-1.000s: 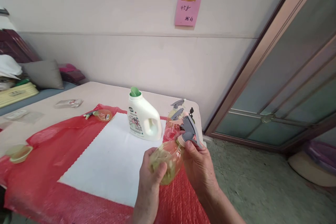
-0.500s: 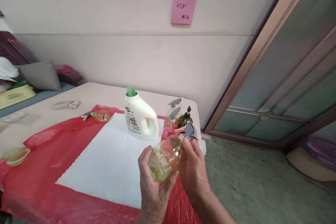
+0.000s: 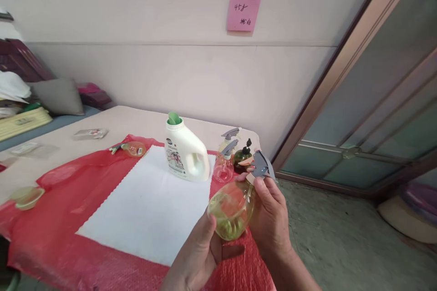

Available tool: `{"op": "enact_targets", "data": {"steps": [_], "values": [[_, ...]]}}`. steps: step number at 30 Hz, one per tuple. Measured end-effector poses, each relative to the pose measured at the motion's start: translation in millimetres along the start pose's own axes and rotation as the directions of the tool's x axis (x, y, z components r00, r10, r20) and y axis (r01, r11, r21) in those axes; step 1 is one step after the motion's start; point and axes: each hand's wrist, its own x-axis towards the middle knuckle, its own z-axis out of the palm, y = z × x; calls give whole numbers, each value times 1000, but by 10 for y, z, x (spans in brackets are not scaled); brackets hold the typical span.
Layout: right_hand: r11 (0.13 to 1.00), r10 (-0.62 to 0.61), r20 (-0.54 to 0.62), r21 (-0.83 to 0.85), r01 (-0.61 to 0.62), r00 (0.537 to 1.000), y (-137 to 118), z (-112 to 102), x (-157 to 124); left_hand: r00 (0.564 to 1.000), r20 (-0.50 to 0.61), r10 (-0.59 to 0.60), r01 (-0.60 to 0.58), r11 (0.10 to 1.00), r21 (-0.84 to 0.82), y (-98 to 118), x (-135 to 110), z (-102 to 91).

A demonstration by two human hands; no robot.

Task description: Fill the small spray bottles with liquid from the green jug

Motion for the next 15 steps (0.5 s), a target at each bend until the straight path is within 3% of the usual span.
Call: {"op": "enact_targets", "data": {"steps": [2,5,8,10,12,15], "values": [[1000,3,17,2,-3,1000,-16,-17,22,998,6,-62,62,995,74,24,-24,-4],[999,32,-5,41,-32,999,-18,16,30,988,-100,115,-98,981,166,-18,-9,25],[993,54,-2,103,-53,999,19,76,30,888,-253,384,-298,899,320,-128,34,89],[990,45,13,132,-47,999,41,102,41,830,-281,482,-347,840,416,-188,54,135],[988,20,13,153,-22,1000,44,110,62,829,-247,502,-376,827,417,-202,65,172],[989,4,31,146,-8,1000,28,99,90,867,-243,436,-387,894,226,-139,70,174]]}}
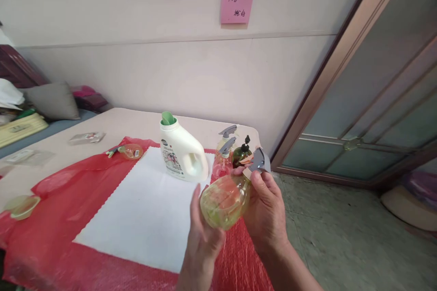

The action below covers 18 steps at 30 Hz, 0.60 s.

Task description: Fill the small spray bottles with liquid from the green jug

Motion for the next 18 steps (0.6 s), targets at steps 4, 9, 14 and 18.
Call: {"op": "enact_targets", "data": {"steps": [4,9,14,18], "values": [[1000,16,61,-23,-14,998,-2,-35,1,949,110,-297,312,935,-167,84,53,-152],[998,65,112,-30,-62,992,21,-86,-5,870,265,-415,434,901,-15,113,51,-341],[993,119,42,4,-119,992,15,-58,22,986,84,-145,140,988,64,22,60,-251],[990,132,38,34,-133,990,17,-24,32,995,-86,52,-34,981,191,-50,-3,-141]]}}
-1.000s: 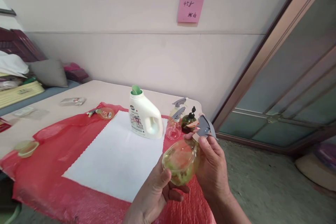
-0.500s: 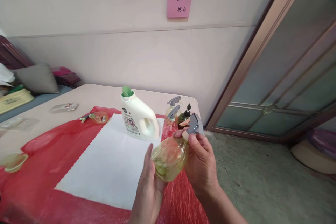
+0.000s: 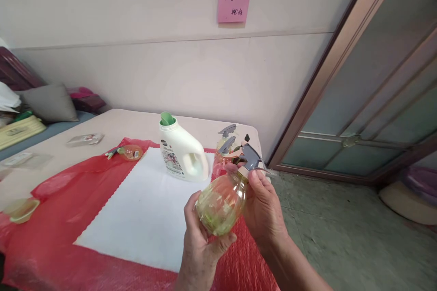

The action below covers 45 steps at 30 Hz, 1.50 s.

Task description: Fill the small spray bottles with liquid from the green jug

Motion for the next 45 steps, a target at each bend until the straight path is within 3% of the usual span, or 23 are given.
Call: {"op": "enact_targets", "data": {"steps": [3,6,9,11,13,16,19,22,28,33,36,39,41,45], "values": [[1000,8,25,0,-8,1000,2,-13,1,994,-87,68,-54,986,159,13,-35,30],[1000,-2,93,-3,2,996,-14,-73,23,998,-53,42,-39,997,67,72,0,31],[1000,-4,181,-21,8,984,-50,-143,55,986,55,-159,167,969,-182,153,53,4],[999,3,211,-42,6,977,-73,-160,60,928,164,-333,366,895,-254,197,64,-25],[998,0,202,-60,12,979,-84,-145,45,874,267,-407,468,852,-235,225,55,-49],[995,-23,151,-97,38,988,-64,-99,4,906,284,-314,375,906,-196,245,47,-60],[995,-11,133,-96,24,991,-12,-87,-13,962,179,-205,227,967,-114,247,72,-64],[997,0,146,-70,10,989,28,-121,1,985,105,-135,136,991,-2,235,89,-69],[996,6,159,-90,8,987,13,-192,13,993,4,-117,117,990,74,202,54,-44],[981,39,322,-194,26,946,-115,-198,44,993,38,-115,113,993,34,108,126,-43],[910,-55,245,-388,150,968,-283,-279,133,995,-18,-94,95,983,157,70,198,-100],[707,-261,65,-666,236,963,-410,-478,297,980,-169,-108,154,944,291,72,276,-224],[608,-332,-2,-765,212,943,-399,-647,426,968,-194,-159,212,932,293,79,319,-314],[472,-378,-85,-874,113,922,-147,-926,640,969,-136,-207,239,924,299,66,336,-373]]}}
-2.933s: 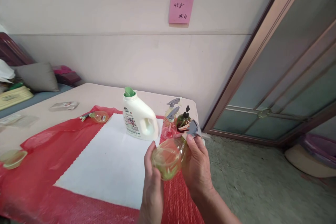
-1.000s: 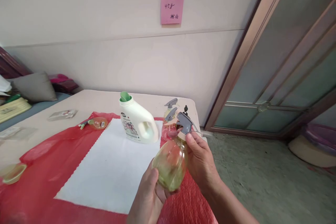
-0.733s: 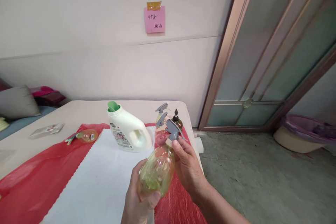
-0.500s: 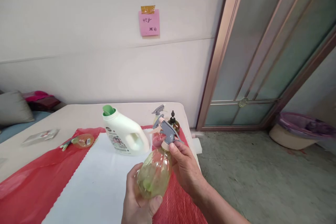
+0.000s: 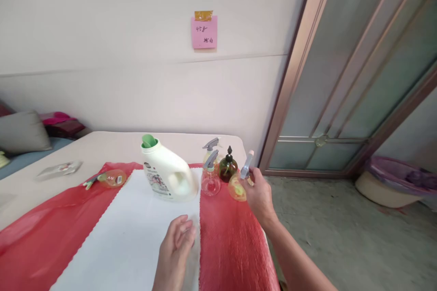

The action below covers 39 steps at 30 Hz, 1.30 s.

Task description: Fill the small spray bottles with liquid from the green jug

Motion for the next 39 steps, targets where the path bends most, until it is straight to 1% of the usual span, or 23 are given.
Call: {"op": "enact_targets", "data": {"steps": [4,6,8,10,12,15,17,18,19,20,21,22,23,25,26,27,28,29,31,33,35,37,39], "values": [[992,21,28,-121,-18,999,256,239,26,1000,14,26,-26,1000,8,-15,-39,72],[988,26,50,-156,-18,998,320,329,33,999,20,44,-44,999,25,-20,-41,86],[980,39,43,-196,-30,998,348,379,32,998,13,61,-62,997,35,-28,-22,70],[969,55,2,-242,-53,998,339,380,17,997,-1,73,-73,997,24,-35,10,32],[957,51,-76,-282,-71,996,288,338,-21,996,-30,83,-83,997,-6,-29,47,-22],[952,-12,-204,-303,-52,979,135,253,-149,995,-64,73,-80,991,-104,25,98,-124],[952,-90,-241,-306,12,966,20,241,-299,991,-121,59,-85,970,-227,96,131,-213],[948,-144,-244,-311,63,959,-26,265,-395,983,-177,52,-105,947,-303,138,147,-265],[933,-244,-224,-320,165,944,-58,313,-506,963,-266,38,-138,918,-371,183,162,-323],[909,-337,-147,-307,281,930,-78,388,-628,936,-352,12,-171,889,-425,227,175,-385],[872,-439,-35,-257,416,898,-88,490,-758,905,-424,-19,-202,859,-470,268,184,-450],[840,-505,84,-180,512,859,-94,620,-890,874,-485,-47,-233,834,-500,303,189,-516],[820,-532,214,-111,562,819,-103,776,-1014,847,-527,-67,-261,812,-522,328,191,-581],[832,-509,373,-16,554,775,-161,1165,-1208,813,-577,-76,-315,777,-545,350,190,-699],[836,-493,474,26,548,730,-219,1396,-1262,804,-590,-71,-337,762,-552,346,193,-751],[854,-438,566,21,519,698,-295,1648,-1284,801,-595,-69,-352,750,-560,335,200,-796],[862,-394,633,3,507,666,-386,1921,-1275,798,-598,-73,-358,740,-569,319,212,-836],[857,-388,660,1,515,644,-485,2210,-1240,796,-599,-83,-359,733,-579,302,229,-871],[846,-382,688,-9,533,617,-678,2820,-1116,789,-605,-110,-354,722,-594,273,274,-931],[835,-368,699,-40,548,612,-824,3425,-972,775,-619,-130,-355,720,-596,258,319,-984],[835,-339,701,-82,543,627,-898,3958,-854,769,-622,-146,-343,726,-595,258,356,-1033],[844,-301,701,-120,523,646,-901,4362,-782,775,-612,-156,-320,739,-593,263,381,-1080],[858,-253,704,-154,491,664,-854,4614,-752,781,-605,-154,-300,757,-580,267,396,-1120]]}}
